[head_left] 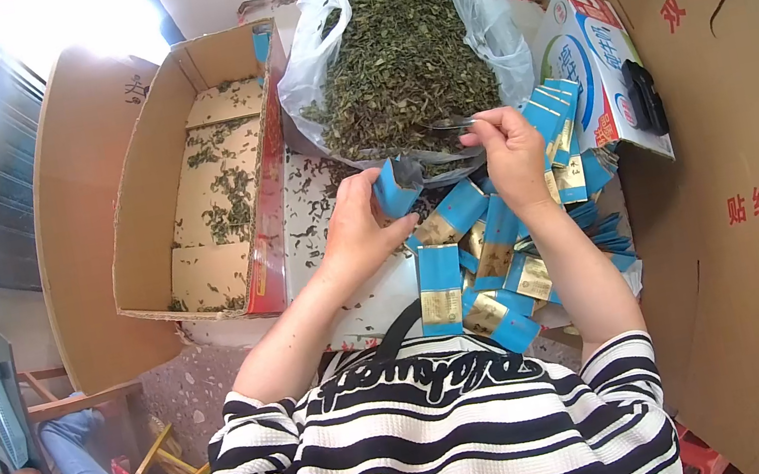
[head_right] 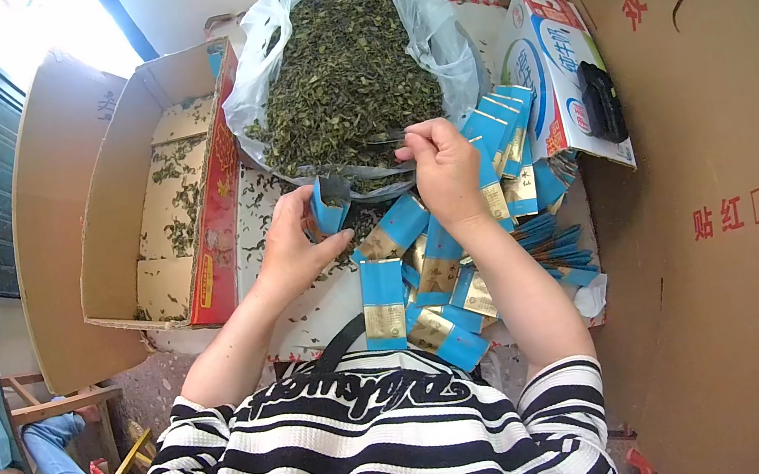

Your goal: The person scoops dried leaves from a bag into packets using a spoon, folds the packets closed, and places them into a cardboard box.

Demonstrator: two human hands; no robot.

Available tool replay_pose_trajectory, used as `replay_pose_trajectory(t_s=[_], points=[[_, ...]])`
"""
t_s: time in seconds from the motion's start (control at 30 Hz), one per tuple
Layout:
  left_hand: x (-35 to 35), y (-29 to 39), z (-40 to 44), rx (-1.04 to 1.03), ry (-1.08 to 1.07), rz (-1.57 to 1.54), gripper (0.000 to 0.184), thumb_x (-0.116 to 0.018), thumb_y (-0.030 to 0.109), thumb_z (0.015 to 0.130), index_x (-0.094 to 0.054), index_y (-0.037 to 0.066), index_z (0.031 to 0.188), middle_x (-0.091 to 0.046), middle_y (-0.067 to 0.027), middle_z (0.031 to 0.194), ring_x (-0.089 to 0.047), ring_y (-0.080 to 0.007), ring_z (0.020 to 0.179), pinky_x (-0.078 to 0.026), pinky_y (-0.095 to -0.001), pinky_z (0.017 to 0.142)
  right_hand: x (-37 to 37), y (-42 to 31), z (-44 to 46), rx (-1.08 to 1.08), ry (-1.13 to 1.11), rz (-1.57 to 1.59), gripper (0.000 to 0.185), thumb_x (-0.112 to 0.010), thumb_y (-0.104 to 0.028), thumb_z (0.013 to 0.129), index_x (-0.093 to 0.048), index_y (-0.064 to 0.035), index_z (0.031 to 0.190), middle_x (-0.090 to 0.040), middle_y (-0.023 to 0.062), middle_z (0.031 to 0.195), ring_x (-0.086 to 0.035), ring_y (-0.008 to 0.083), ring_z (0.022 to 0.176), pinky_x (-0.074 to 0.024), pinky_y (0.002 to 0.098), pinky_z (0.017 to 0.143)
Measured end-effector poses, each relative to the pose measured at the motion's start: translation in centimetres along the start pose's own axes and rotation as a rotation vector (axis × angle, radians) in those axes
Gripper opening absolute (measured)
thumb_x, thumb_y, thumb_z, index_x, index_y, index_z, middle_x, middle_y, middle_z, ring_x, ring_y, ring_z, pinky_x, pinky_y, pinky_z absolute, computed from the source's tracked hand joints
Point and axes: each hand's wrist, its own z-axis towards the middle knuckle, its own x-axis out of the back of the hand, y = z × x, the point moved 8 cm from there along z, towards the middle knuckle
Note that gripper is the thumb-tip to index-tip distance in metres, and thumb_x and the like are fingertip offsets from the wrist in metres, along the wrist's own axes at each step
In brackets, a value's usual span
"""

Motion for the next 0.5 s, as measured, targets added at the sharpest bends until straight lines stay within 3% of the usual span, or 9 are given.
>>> replay_pose_trajectory(t_s=[0.37,0.5], points=[[0.6,0.8,0.8,0.059,-0.052,0.080,0.068,-0.082,0.016,0.069,-0.048,0.000,0.126,-0.053,-0.0126,0.111,-0.057,-0.0208,0.097,-0.049,-0.0317,0.085,2.0,-0.6,-0.7,0.020,-0.077,0.147,0.006,-0.055,-0.002,0.094,-0.060,-0.0013,0.098,-0.066,0.0051,0.087,-0.067,0.0130,0.082,-0.0511,0.0240,0.074],[0.5,0.5,0.9,0.066,-0.063,0.105,0.069,-0.082,0.018,0.069,-0.048,0.000,0.126,-0.053,-0.0125,0.111,-0.058,-0.0207,0.094,-0.049,-0.0311,0.083,2.0,-2.2,-1.2,0.067,-0.210,0.097,0.006,-0.056,-0.001,0.093,-0.061,-0.0015,0.097,-0.066,0.0055,0.088,-0.067,0.0133,0.081,-0.0510,0.0244,0.074]])
